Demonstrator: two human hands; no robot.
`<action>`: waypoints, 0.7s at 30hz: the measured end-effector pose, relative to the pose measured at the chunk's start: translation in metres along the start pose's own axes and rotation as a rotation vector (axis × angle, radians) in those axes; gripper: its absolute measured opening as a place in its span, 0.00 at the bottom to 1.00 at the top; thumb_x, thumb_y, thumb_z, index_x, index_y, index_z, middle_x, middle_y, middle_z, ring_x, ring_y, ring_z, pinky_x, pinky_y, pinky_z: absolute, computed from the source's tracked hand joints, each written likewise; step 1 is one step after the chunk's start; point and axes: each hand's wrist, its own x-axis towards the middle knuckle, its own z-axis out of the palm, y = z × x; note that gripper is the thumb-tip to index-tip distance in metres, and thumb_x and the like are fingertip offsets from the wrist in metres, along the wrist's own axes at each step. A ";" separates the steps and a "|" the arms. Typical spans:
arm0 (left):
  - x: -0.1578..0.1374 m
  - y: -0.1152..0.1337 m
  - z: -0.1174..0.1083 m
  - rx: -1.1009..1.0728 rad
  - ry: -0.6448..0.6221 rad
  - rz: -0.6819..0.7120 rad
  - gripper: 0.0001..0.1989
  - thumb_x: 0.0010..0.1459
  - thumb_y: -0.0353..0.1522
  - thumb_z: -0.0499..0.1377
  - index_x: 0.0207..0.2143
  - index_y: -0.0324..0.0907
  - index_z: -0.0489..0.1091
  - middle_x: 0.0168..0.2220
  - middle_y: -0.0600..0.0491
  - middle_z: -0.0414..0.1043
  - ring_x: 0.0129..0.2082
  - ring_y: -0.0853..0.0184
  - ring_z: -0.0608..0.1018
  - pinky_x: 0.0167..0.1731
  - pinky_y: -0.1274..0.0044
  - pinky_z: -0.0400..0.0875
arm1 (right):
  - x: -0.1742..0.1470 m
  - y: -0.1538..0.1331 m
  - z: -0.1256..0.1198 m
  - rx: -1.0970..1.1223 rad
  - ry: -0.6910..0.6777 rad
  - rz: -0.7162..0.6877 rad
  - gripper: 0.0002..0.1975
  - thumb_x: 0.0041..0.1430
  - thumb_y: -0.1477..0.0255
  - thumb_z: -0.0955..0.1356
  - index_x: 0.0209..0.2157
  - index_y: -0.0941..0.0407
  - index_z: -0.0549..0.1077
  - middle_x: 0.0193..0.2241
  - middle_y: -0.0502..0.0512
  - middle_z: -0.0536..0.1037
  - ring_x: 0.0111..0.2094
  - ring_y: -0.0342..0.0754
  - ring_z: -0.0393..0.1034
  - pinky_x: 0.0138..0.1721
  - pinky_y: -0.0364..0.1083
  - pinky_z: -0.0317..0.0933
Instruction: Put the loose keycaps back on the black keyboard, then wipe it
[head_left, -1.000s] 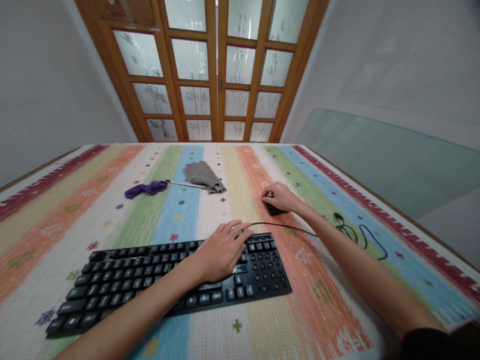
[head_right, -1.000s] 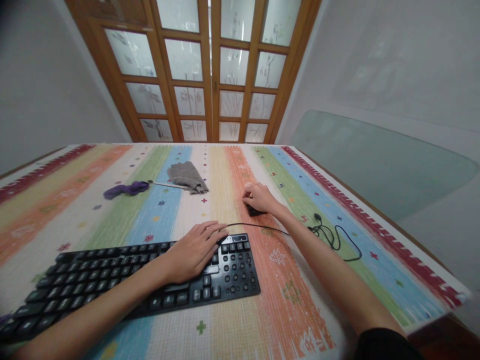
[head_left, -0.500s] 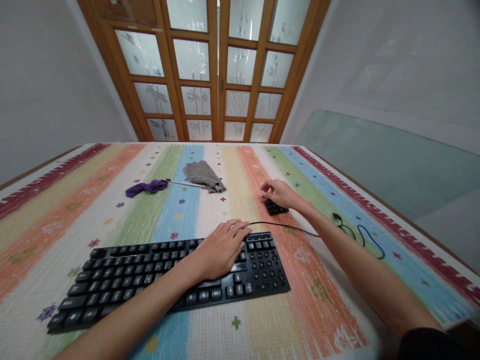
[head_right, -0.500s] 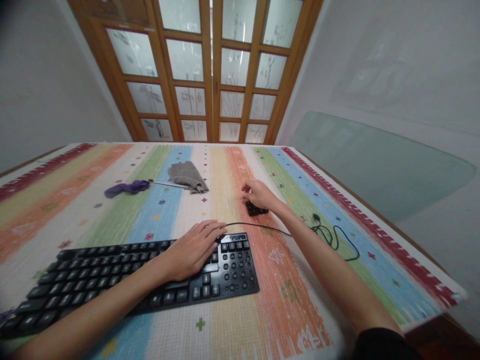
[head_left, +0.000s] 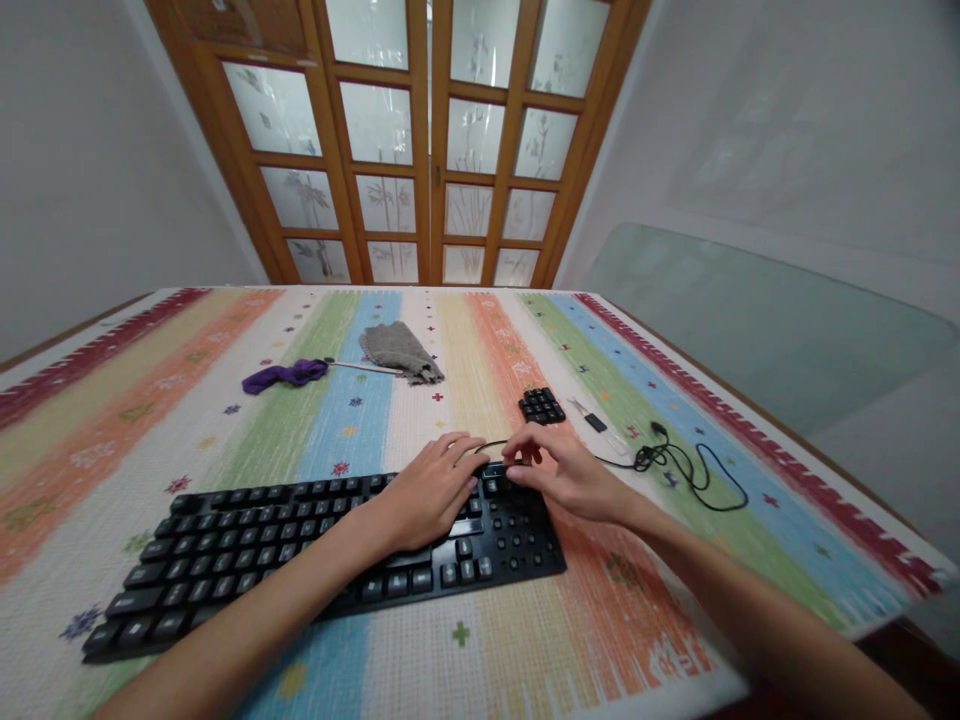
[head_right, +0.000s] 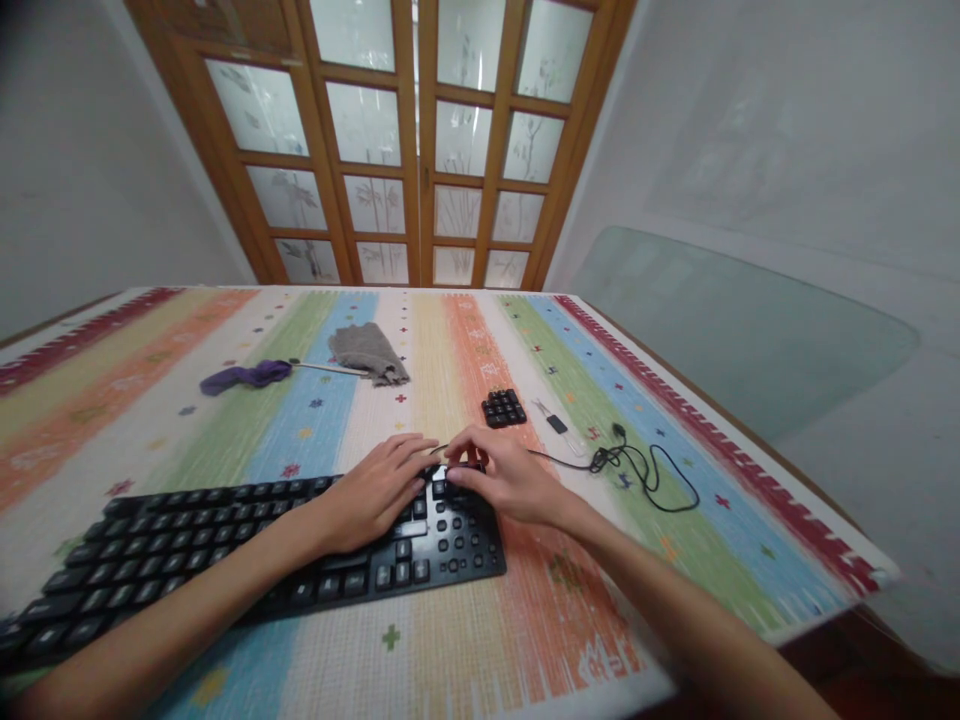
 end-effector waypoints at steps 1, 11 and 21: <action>0.000 0.000 0.000 -0.005 -0.001 -0.002 0.17 0.70 0.29 0.47 0.59 0.42 0.61 0.60 0.44 0.64 0.62 0.56 0.64 0.61 0.57 0.63 | -0.006 -0.003 0.006 -0.002 -0.012 -0.004 0.05 0.65 0.70 0.68 0.40 0.55 0.71 0.35 0.52 0.76 0.33 0.44 0.68 0.36 0.45 0.64; -0.002 0.002 0.000 -0.015 0.024 0.015 0.16 0.69 0.27 0.47 0.57 0.42 0.63 0.59 0.44 0.66 0.60 0.56 0.66 0.60 0.58 0.65 | -0.021 -0.003 0.035 -0.289 -0.005 -0.245 0.05 0.69 0.73 0.64 0.43 0.57 0.71 0.37 0.58 0.77 0.40 0.51 0.70 0.42 0.50 0.67; -0.003 0.007 -0.006 -0.167 0.161 0.137 0.08 0.64 0.25 0.53 0.41 0.40 0.71 0.52 0.44 0.71 0.55 0.58 0.70 0.55 0.61 0.69 | -0.026 0.001 0.042 -0.300 0.084 -0.274 0.06 0.68 0.73 0.65 0.44 0.55 0.72 0.36 0.57 0.78 0.39 0.52 0.71 0.41 0.52 0.68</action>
